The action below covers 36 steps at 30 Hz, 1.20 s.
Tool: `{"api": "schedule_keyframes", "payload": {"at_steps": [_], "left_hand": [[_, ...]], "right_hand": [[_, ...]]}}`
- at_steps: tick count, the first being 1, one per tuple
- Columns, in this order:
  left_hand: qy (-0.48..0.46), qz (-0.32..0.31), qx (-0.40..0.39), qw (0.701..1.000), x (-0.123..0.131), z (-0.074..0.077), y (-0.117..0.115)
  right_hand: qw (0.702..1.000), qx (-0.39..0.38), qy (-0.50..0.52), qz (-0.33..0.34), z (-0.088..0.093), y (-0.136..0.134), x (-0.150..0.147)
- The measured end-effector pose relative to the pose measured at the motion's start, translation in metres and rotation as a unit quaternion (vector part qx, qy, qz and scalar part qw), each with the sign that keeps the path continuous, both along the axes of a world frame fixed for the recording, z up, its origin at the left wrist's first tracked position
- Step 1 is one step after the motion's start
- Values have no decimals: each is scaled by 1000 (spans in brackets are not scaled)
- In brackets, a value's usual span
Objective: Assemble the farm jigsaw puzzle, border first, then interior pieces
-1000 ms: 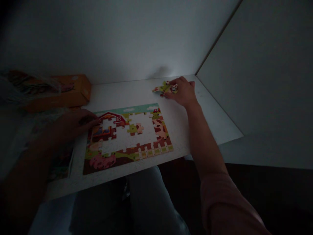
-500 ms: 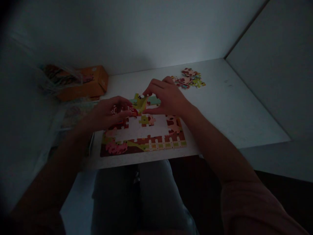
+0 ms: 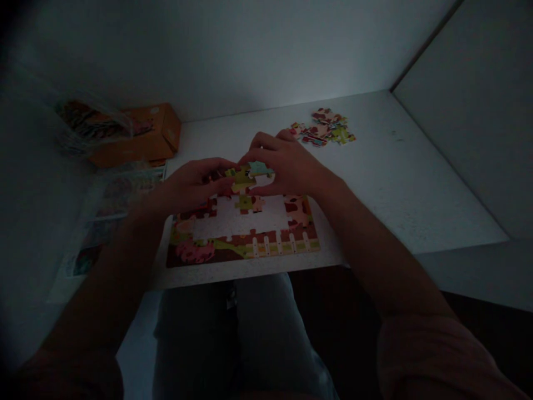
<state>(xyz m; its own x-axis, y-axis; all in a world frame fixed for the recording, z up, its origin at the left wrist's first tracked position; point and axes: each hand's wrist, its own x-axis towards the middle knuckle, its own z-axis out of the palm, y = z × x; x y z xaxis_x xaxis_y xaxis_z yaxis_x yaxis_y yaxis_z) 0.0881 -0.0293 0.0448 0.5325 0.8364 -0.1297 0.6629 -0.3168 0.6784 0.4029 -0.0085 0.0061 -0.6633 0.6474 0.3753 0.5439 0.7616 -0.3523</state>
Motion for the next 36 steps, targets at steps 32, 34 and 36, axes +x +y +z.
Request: {"api": "schedule_keyframes", "payload": {"at_steps": [32,34,36], "left_hand": [[84,-160,245,952,6,-44,-21],[86,-171,240,952,6,-44,-22],[89,-182,234,951,7,-44,-24]], "right_hand": [[974,-149,-162,-61,13,11,38],[975,-153,-148,-69,9,12,40],[976,-154,-137,-72,6,14,43]]}}
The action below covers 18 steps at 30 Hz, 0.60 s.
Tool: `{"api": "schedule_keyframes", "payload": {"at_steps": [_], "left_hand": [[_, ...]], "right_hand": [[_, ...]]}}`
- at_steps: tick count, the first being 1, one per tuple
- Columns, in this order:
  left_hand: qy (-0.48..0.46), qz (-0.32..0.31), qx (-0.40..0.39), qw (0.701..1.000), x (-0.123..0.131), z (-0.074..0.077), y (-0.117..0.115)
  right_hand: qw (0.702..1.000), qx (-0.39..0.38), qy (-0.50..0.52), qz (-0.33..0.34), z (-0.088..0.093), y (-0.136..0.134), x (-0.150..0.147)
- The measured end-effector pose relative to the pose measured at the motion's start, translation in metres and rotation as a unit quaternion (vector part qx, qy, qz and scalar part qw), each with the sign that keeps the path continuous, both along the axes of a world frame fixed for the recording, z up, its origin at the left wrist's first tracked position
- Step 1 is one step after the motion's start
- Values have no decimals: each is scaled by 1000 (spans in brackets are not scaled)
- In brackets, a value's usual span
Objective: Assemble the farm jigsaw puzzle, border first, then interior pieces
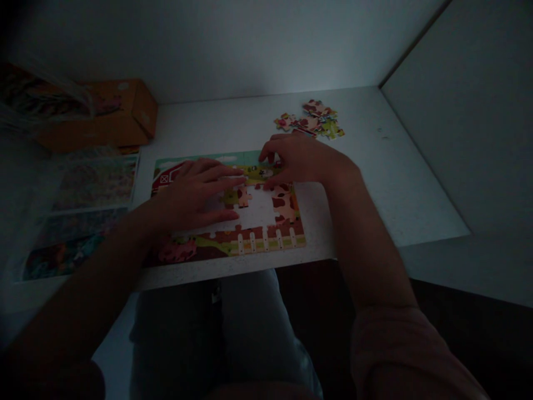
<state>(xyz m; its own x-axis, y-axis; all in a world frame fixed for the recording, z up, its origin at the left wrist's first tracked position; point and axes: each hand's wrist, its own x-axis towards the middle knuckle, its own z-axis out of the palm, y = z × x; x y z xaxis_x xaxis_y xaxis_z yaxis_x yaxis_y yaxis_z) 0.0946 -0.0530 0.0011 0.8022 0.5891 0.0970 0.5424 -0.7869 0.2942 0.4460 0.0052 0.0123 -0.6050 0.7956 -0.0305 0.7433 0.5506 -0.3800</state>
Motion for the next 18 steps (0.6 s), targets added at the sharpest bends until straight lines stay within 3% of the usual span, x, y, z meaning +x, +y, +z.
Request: {"api": "schedule_keyframes", "payload": {"at_steps": [7,18], "left_hand": [[34,-8,-43,998,4,2,-3],[33,-6,-40,999,7,-1,-4]], "right_hand": [[1000,-15,24,2,-1,3,3],[998,-24,59,15,0,5,8]]}}
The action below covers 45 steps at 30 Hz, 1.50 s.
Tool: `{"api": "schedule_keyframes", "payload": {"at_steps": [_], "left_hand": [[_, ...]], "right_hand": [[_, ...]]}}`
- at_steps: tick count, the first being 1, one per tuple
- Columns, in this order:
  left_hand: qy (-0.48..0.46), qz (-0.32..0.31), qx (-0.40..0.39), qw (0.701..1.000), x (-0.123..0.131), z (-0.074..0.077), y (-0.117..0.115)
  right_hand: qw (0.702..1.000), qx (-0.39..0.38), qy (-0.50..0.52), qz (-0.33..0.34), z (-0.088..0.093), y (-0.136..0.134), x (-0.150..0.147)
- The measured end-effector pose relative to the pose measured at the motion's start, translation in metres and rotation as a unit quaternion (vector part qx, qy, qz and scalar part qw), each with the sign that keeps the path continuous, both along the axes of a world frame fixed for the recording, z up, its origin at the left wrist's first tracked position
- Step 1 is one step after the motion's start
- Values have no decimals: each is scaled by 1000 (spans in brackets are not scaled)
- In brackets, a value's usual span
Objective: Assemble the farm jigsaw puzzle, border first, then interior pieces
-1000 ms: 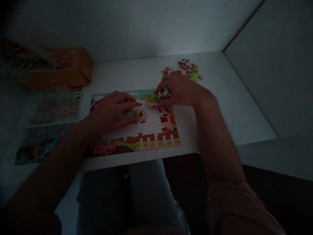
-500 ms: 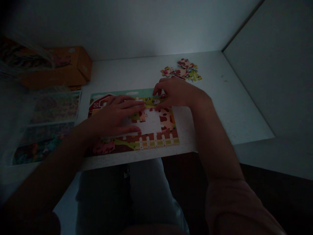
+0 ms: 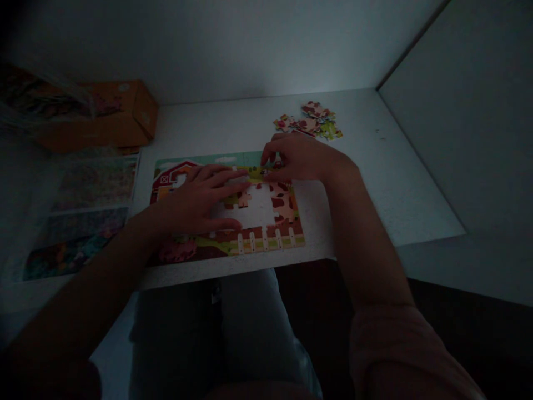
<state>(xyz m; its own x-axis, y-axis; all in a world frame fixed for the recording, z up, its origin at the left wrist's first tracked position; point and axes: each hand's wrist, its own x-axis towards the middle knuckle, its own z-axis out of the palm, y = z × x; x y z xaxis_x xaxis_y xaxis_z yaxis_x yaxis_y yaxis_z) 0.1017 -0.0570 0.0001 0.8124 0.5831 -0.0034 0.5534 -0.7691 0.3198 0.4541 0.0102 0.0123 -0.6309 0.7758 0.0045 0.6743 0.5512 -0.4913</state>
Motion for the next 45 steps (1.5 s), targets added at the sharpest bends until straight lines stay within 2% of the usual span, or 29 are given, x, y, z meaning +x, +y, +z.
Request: {"api": "schedule_keyframes", "payload": {"at_steps": [4,12,20,34,45], "left_hand": [[7,0,-5,1000,1,2,0],[6,3,-8,1000,2,2,-1],[-2,11,-23,1000,4,6,-2],[7,17,-11,1000,6,4,-6],[6,25,-14,1000,5,4,-6]], "right_hand": [[1000,-17,1,10,2,1,0],[997,-68,-7,-22,5,1,-1],[999,-49,-23,-8,6,0,-1],[1000,-4,1,2,-1,2,2],[1000,-22,-9,9,3,2,-3]]}}
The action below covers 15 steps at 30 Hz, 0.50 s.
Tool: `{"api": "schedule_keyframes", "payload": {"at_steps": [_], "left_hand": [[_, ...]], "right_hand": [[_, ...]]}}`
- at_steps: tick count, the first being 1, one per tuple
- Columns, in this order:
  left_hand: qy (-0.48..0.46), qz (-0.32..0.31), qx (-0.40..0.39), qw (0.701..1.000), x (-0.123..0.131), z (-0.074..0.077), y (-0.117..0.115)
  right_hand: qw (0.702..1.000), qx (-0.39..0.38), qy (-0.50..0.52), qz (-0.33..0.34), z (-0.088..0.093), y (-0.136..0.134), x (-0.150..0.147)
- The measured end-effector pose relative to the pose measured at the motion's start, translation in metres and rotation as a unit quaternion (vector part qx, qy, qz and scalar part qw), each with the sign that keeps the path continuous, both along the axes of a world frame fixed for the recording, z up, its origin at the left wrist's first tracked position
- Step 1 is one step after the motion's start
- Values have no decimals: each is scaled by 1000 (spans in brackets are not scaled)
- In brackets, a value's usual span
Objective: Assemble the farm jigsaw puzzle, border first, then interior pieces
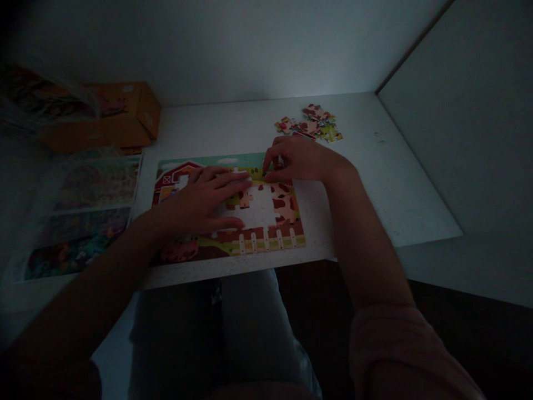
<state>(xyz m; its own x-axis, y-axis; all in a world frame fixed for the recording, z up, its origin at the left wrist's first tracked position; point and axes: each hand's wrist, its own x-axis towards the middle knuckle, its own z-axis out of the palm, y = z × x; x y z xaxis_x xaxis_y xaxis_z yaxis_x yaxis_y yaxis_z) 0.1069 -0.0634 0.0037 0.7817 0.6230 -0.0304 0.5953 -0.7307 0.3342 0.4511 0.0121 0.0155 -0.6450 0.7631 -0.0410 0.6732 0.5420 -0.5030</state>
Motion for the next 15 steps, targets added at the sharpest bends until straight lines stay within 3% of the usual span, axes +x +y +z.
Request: {"api": "schedule_keyframes", "payload": {"at_steps": [10,15], "left_hand": [[-56,137,89,985,-28,0,28],[-56,177,77,980,-38,6,39]], "right_hand": [[998,7,54,-7,1,-2,-2],[995,13,94,-34,2,-2,1]]}}
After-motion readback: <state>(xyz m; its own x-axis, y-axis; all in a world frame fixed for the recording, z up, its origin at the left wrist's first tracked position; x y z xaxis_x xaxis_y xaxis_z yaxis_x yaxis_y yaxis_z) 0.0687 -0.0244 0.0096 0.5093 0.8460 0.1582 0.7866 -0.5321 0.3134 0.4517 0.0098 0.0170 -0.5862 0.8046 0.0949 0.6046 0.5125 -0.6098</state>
